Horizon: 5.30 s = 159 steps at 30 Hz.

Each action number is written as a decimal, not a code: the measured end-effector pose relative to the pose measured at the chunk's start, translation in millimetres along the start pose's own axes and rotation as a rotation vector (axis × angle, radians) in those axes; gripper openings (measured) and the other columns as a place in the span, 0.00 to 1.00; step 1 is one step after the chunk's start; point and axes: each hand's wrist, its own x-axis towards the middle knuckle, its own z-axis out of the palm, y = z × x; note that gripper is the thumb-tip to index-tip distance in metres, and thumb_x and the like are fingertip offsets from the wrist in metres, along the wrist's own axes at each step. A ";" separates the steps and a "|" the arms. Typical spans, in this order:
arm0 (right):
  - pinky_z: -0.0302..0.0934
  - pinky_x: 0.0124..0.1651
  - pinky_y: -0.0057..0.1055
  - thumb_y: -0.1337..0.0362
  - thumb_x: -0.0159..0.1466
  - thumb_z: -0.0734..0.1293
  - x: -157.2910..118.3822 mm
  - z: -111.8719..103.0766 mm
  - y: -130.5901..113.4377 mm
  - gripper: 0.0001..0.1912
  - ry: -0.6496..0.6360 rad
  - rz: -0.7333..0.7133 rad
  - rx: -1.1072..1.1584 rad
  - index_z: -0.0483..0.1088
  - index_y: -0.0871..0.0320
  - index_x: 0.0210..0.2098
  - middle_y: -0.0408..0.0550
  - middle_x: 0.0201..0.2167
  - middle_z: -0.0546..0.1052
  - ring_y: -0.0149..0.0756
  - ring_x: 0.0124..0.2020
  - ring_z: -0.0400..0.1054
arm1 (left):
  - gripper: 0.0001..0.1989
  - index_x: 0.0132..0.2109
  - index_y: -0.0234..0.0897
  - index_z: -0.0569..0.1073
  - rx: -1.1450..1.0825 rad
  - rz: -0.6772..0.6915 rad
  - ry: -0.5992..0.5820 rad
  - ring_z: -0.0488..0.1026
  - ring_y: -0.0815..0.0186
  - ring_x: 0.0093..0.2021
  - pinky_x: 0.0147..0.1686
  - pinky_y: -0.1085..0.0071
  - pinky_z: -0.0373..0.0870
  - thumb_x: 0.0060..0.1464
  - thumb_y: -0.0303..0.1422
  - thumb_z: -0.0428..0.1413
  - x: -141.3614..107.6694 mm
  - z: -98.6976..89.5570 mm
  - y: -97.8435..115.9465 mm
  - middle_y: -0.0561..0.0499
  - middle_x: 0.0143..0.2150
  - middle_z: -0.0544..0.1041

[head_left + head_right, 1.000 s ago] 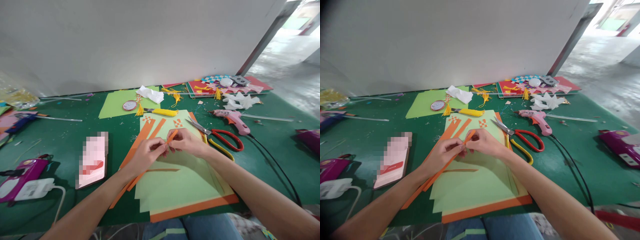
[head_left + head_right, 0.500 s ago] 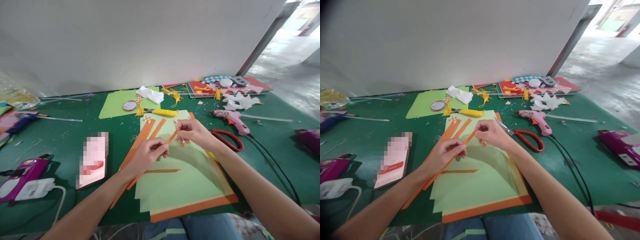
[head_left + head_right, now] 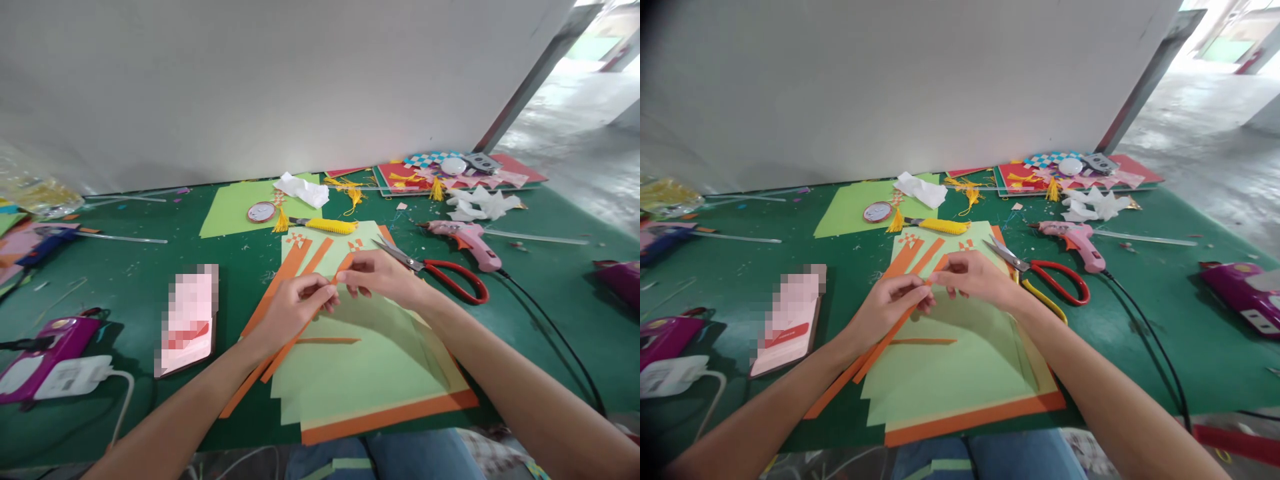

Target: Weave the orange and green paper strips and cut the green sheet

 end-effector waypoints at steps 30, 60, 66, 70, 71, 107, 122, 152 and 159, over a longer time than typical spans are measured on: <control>0.54 0.22 0.28 0.49 0.58 0.69 -1.6 -10.3 -4.7 0.21 0.131 -0.025 0.018 0.67 0.59 0.21 0.44 0.18 0.70 0.28 0.19 0.61 | 0.14 0.33 0.34 0.74 -0.041 0.020 -0.037 0.74 0.69 0.31 0.32 0.75 0.67 0.63 0.37 0.51 1.1 -4.6 -7.4 0.50 0.31 0.76; 0.54 0.22 0.28 0.53 0.59 0.68 -2.9 -13.0 -4.0 0.19 0.129 -0.035 0.037 0.67 0.60 0.21 0.44 0.18 0.70 0.28 0.19 0.61 | 0.13 0.33 0.33 0.75 -0.076 0.025 -0.016 0.74 0.70 0.31 0.33 0.75 0.69 0.62 0.36 0.52 0.0 -4.6 -6.3 0.51 0.31 0.76; 0.55 0.24 0.27 0.54 0.61 0.67 -0.7 -1.4 2.7 0.15 0.010 -0.031 0.014 0.70 0.60 0.27 0.43 0.20 0.71 0.28 0.21 0.61 | 0.13 0.33 0.33 0.74 -0.075 0.019 -0.024 0.74 0.70 0.31 0.32 0.75 0.68 0.62 0.36 0.52 0.6 -2.8 -4.1 0.51 0.31 0.76; 0.53 0.23 0.27 0.53 0.59 0.69 -1.5 -4.8 0.2 0.16 0.072 -0.043 0.055 0.69 0.60 0.25 0.42 0.18 0.69 0.28 0.20 0.61 | 0.13 0.33 0.34 0.74 -0.067 0.016 -0.019 0.74 0.69 0.31 0.31 0.74 0.67 0.62 0.37 0.52 0.8 -3.9 -5.8 0.51 0.31 0.76; 0.53 0.23 0.28 0.53 0.59 0.69 -1.8 -7.5 -1.1 0.16 0.092 -0.053 0.073 0.69 0.60 0.25 0.42 0.18 0.69 0.28 0.20 0.61 | 0.13 0.33 0.34 0.74 -0.064 0.020 -0.011 0.74 0.69 0.31 0.31 0.74 0.67 0.62 0.37 0.52 1.1 -4.4 -6.6 0.51 0.31 0.76; 0.53 0.23 0.25 0.50 0.59 0.68 -3.8 -5.1 -2.0 0.16 -0.132 0.034 -0.157 0.69 0.58 0.28 0.39 0.18 0.68 0.26 0.19 0.61 | 0.12 0.36 0.35 0.75 0.043 0.035 0.095 0.73 0.66 0.36 0.36 0.73 0.67 0.55 0.42 0.59 5.8 -5.9 -4.2 0.50 0.34 0.77; 0.56 0.25 0.27 0.54 0.58 0.70 -5.2 -2.8 -6.5 0.14 -0.061 -0.025 0.026 0.72 0.59 0.33 0.43 0.24 0.73 0.29 0.24 0.65 | 0.13 0.33 0.34 0.74 -0.443 -0.145 -0.080 0.70 0.72 0.25 0.27 0.74 0.65 0.58 0.40 0.58 8.0 -7.3 -10.1 0.52 0.28 0.75; 0.54 0.25 0.25 0.54 0.58 0.70 1.1 18.1 5.1 0.14 0.066 -0.008 0.306 0.70 0.59 0.28 0.40 0.19 0.69 0.27 0.22 0.62 | 0.13 0.34 0.35 0.75 -0.399 -0.164 -0.181 0.73 0.71 0.24 0.29 0.73 0.68 0.58 0.41 0.58 5.9 -6.3 -10.9 0.51 0.29 0.77; 0.57 0.26 0.26 0.56 0.57 0.72 1.7 15.0 4.9 0.13 0.072 -0.001 0.382 0.69 0.59 0.26 0.39 0.19 0.68 0.26 0.21 0.62 | 0.13 0.33 0.34 0.74 -0.345 -0.138 -0.194 0.74 0.69 0.26 0.31 0.72 0.68 0.58 0.40 0.58 5.5 -6.3 -8.2 0.51 0.29 0.77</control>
